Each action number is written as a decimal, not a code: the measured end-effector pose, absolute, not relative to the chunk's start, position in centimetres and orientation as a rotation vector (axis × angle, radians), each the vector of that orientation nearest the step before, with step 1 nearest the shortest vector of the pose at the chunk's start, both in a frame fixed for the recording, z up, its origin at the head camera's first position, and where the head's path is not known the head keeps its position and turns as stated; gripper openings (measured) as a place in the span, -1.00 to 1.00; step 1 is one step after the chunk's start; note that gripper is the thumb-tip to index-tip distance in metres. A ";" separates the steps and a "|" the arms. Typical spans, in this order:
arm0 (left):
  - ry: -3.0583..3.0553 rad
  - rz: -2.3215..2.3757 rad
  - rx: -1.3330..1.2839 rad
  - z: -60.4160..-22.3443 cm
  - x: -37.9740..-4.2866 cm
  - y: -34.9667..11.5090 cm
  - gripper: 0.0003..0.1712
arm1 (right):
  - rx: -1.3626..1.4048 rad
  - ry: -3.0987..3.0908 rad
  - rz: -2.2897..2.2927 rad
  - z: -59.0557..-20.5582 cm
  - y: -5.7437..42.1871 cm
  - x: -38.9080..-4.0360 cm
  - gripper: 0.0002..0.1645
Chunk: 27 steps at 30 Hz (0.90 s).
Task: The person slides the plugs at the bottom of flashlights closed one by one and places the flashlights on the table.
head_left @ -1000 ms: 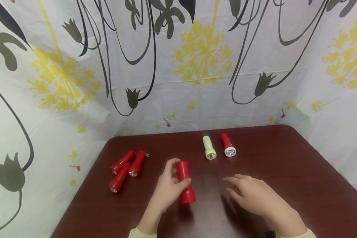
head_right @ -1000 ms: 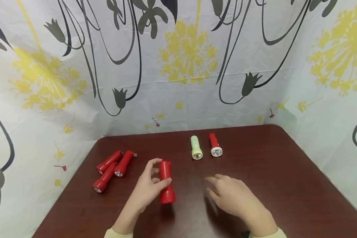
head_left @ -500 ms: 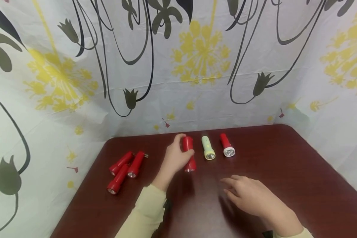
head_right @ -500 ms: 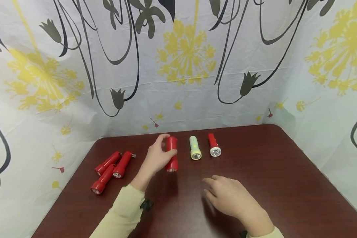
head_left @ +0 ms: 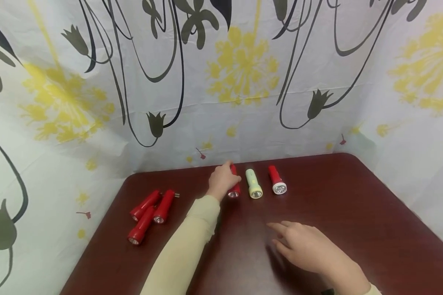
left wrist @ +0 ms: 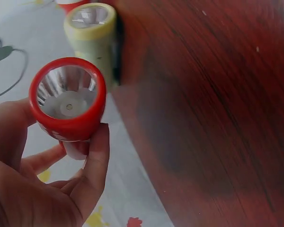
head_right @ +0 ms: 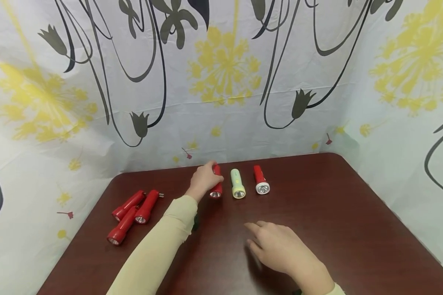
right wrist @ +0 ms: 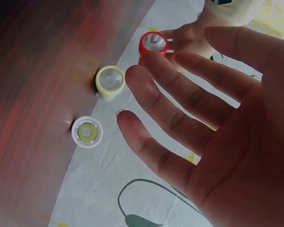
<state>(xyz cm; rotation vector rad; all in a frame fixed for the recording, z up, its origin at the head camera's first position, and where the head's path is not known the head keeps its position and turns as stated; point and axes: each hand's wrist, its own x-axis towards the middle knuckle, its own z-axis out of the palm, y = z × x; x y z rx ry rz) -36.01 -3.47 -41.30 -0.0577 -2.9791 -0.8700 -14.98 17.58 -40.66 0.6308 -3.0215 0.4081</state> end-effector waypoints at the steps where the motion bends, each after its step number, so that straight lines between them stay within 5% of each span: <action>1: -3.000 -0.813 -0.060 -41.4 -36.2 -3.3 -0.21 | 0.638 -3.015 0.410 -40.7 17.6 -14.9 -0.52; 10: -3.073 -0.567 -0.059 -42.9 -37.7 -2.4 -0.30 | 0.720 -2.918 0.406 -43.2 18.2 -15.8 -0.56; 27: -3.128 -0.456 -0.021 -43.6 -37.4 -2.0 -0.30 | 0.769 -2.936 0.358 -40.8 17.8 -14.9 -0.58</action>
